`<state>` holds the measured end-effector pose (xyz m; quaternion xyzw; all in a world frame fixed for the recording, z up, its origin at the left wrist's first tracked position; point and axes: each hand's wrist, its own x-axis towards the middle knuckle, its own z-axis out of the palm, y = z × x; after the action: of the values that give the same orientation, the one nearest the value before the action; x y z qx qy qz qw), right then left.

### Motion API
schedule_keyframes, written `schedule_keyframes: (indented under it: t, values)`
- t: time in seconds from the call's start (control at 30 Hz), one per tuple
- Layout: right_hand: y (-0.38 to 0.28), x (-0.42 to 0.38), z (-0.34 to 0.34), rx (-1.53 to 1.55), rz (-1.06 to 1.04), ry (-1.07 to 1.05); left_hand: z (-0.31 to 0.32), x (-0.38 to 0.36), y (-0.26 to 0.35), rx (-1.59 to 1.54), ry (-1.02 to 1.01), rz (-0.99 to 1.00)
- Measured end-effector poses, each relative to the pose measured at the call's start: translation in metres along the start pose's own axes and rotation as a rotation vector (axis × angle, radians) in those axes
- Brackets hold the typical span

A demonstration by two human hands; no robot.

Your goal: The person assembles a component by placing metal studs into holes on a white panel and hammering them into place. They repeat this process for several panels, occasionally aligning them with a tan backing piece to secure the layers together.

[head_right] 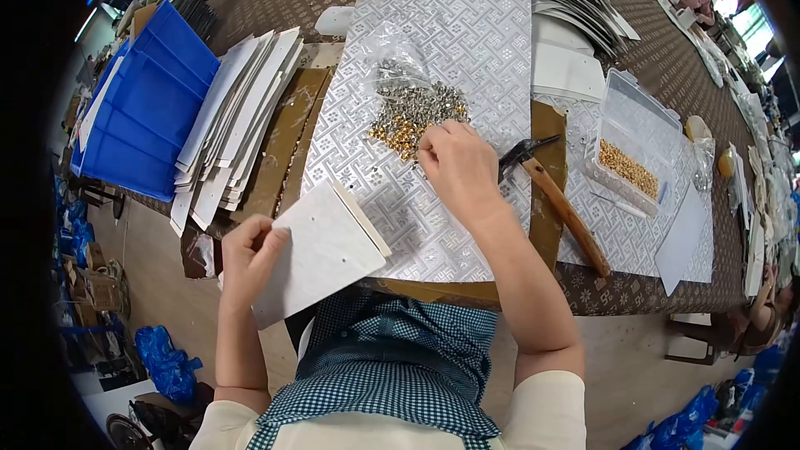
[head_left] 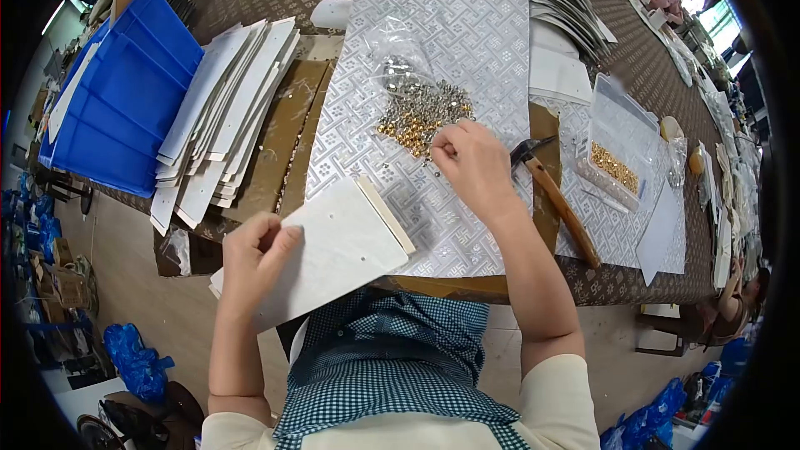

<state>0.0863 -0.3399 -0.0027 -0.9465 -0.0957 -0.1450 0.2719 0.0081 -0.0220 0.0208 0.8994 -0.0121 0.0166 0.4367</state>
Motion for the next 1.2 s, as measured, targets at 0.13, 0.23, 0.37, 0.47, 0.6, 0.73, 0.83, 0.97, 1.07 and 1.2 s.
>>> schedule_keyframes:
  t: [0.13, 0.23, 0.37, 0.47, 0.6, 0.73, 0.83, 0.97, 1.07, 1.2]
  values:
    - [0.003, -0.002, 0.011, -0.001, 0.051, 0.005, 0.011, -0.014, 0.009, 0.025, -0.081, 0.04]
    - [0.008, 0.0, 0.02, 0.047, 0.038, 0.046, 0.019, -0.015, 0.008, 0.021, -0.066, 0.062]
    - [0.012, 0.003, 0.033, 0.017, 0.101, 0.008, 0.025, -0.002, -0.023, 0.112, -0.115, 0.177]
    - [0.016, 0.006, 0.044, 0.029, 0.118, 0.01, 0.037, 0.005, -0.016, 0.109, -0.147, 0.234]
    - [0.016, 0.008, 0.044, 0.045, 0.131, -0.027, 0.047, 0.009, -0.01, 0.107, -0.177, 0.27]
    - [0.013, 0.002, 0.037, 0.142, 0.094, 0.112, 0.05, 0.011, -0.009, 0.107, -0.188, 0.29]
    - [0.012, 0.0, 0.031, 0.251, 0.057, 0.216, 0.051, 0.012, -0.008, 0.105, -0.188, 0.304]
    - [0.01, -0.006, 0.02, 0.385, 0.023, 0.27, 0.051, 0.011, -0.009, 0.102, -0.186, 0.315]
    - [0.009, -0.009, 0.019, 0.422, 0.005, 0.32, 0.052, 0.01, -0.009, 0.102, -0.185, 0.325]
    - [0.007, -0.011, 0.012, 0.483, 0.017, 0.327, 0.052, 0.008, -0.012, 0.098, -0.182, 0.334]
